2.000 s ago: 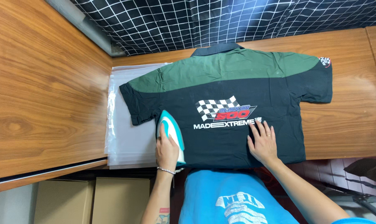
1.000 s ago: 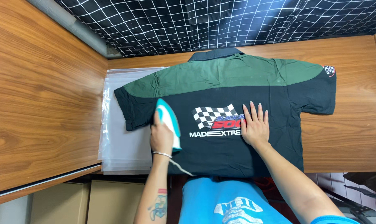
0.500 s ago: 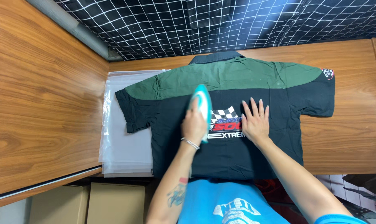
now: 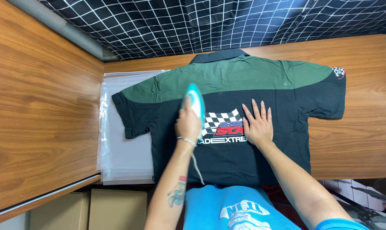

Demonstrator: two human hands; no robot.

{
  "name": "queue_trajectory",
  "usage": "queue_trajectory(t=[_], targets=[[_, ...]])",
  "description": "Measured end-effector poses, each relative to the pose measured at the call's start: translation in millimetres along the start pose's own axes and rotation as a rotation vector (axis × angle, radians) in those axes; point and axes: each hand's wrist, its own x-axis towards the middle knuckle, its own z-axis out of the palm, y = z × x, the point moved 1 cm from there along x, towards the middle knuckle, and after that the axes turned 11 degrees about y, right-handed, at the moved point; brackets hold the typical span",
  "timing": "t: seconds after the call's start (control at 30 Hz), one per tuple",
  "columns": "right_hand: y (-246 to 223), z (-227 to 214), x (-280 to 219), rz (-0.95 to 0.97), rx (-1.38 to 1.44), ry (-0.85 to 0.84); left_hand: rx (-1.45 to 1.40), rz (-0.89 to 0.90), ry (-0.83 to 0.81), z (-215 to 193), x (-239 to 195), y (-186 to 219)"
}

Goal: The person irons a black and green short-sleeved shirt laid flat on a wooden table, then folds the shirt neatly and places it into a clear plastic bag. The shirt is handled one at a time, and the final state shows the folded shirt inside the bag.

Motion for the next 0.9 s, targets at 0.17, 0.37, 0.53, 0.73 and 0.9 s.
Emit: queue_trajectory(t=[0.17,0.37,0.53,0.73,0.9], targets=[[1,1,-1,0.008,0.012,0.024,0.014,-0.14,0.134,-37,21,-72],[2,-1,1,0.008,-0.002,0.056,-0.068,-0.17,0.227,-39,40,-79],[2,2,-1,-0.015,0.009,0.055,-0.148,0.03,0.171,-42,32,10],[0,-1,1,-0.034,-0.009,0.089,-0.191,0.217,-0.01,21,54,80],[-1,-3,2,-0.021,-0.005,0.066,-0.079,0.22,-0.101,61,69,82]])
